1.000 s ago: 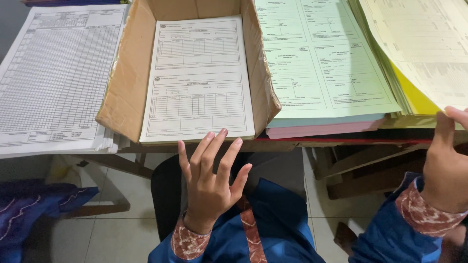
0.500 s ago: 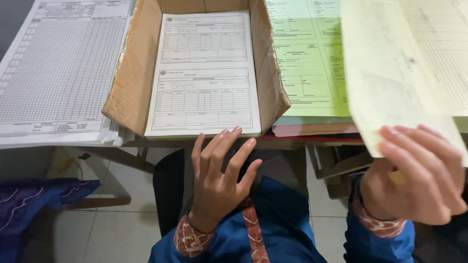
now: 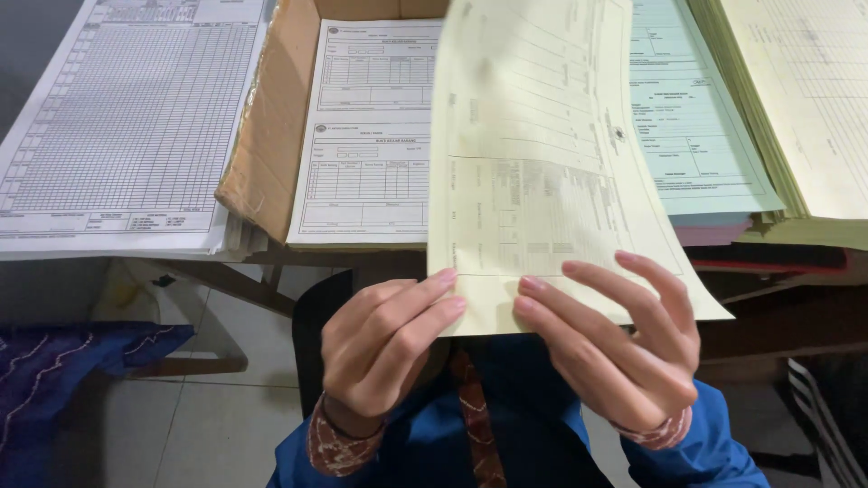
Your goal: Sorting and organizing various printed forms from multiple stacks into a cardboard box
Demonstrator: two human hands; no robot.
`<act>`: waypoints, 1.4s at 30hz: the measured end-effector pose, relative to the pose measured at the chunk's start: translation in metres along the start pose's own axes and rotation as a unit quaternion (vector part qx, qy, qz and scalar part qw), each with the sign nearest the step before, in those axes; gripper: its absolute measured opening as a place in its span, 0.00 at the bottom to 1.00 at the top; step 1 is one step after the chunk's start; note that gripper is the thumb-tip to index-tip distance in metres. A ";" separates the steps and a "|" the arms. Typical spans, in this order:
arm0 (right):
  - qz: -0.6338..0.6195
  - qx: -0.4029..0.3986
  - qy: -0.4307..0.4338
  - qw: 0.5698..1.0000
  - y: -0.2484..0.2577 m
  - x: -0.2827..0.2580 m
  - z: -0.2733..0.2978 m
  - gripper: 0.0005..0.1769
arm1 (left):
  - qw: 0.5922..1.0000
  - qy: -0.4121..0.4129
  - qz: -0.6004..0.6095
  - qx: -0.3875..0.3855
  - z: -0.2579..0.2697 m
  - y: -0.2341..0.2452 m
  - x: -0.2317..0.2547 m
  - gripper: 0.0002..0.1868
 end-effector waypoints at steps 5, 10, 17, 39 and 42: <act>0.034 0.035 -0.032 0.998 0.004 0.011 0.017 0.05 | 0.992 0.099 -0.050 0.056 0.042 0.021 -0.017 0.07; 0.033 0.062 -0.030 0.997 -0.016 0.012 0.015 0.07 | 0.987 0.124 -0.089 0.041 0.051 0.040 -0.034 0.06; 0.000 0.039 -0.038 0.999 -0.056 0.014 0.016 0.07 | 0.962 0.187 -0.173 -0.094 0.055 0.056 -0.056 0.11; 0.040 0.039 -0.168 0.984 -0.023 0.062 0.043 0.15 | 0.915 0.105 -0.298 -0.252 0.071 -0.042 -0.043 0.35; 0.051 -0.046 -0.206 0.976 -0.026 0.066 0.043 0.18 | 0.912 0.109 -0.292 -0.268 0.069 -0.045 -0.045 0.35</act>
Point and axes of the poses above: each hand's wrist, its own z-axis away from the middle knuckle, its own y-axis out of the back of the hand, x = y × z, the point moved 4 cm from there along -z, towards the middle knuckle, and after that the axes turned 11 degrees about -z, right-handed, at the moved point
